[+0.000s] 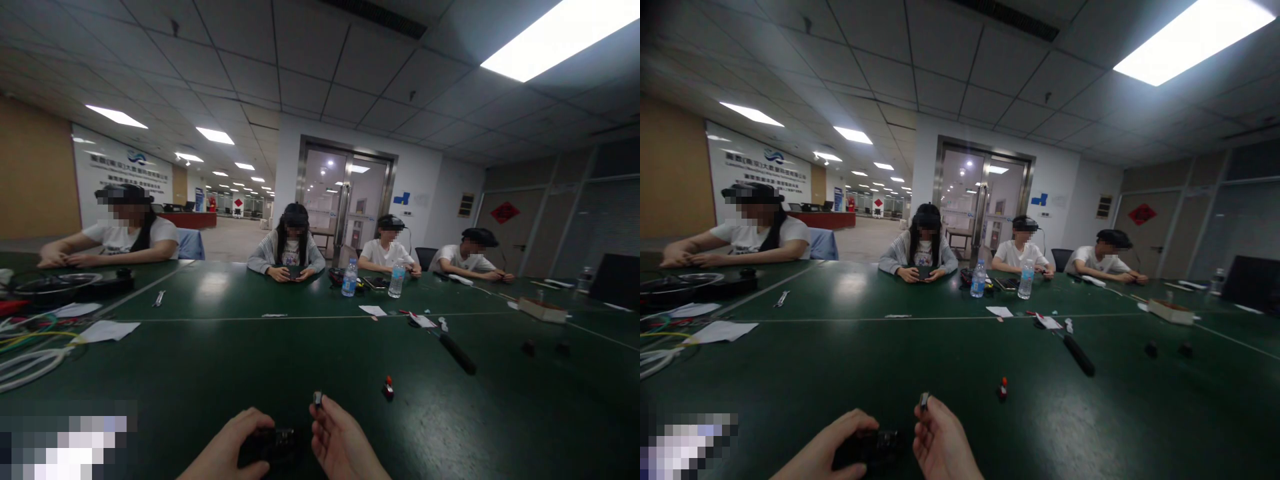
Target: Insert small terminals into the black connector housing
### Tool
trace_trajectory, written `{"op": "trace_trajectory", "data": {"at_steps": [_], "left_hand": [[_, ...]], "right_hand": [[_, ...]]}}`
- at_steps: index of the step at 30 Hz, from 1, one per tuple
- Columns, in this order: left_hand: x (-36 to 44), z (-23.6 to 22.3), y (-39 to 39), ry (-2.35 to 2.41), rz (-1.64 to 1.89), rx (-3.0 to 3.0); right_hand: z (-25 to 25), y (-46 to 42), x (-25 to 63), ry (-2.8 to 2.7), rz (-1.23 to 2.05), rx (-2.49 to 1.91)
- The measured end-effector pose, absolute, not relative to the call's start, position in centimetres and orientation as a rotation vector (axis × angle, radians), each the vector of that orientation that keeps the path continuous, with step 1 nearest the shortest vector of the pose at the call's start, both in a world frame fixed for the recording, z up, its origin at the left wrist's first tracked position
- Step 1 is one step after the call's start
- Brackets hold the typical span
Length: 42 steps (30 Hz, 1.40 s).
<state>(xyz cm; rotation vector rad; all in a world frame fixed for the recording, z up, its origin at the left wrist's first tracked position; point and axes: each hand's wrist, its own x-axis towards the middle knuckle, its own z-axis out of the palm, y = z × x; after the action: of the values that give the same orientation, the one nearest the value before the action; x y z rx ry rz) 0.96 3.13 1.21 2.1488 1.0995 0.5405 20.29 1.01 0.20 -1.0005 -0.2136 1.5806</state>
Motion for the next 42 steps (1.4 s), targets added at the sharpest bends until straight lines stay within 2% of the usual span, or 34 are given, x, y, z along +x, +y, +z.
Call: {"op": "trace_trajectory", "data": {"at_steps": [42], "left_hand": [[0.6,0.5,3.4,1.047,0.549,2.166]], "right_hand": [[0.6,0.6,20.1,-0.225,1.555,-0.993]]}}
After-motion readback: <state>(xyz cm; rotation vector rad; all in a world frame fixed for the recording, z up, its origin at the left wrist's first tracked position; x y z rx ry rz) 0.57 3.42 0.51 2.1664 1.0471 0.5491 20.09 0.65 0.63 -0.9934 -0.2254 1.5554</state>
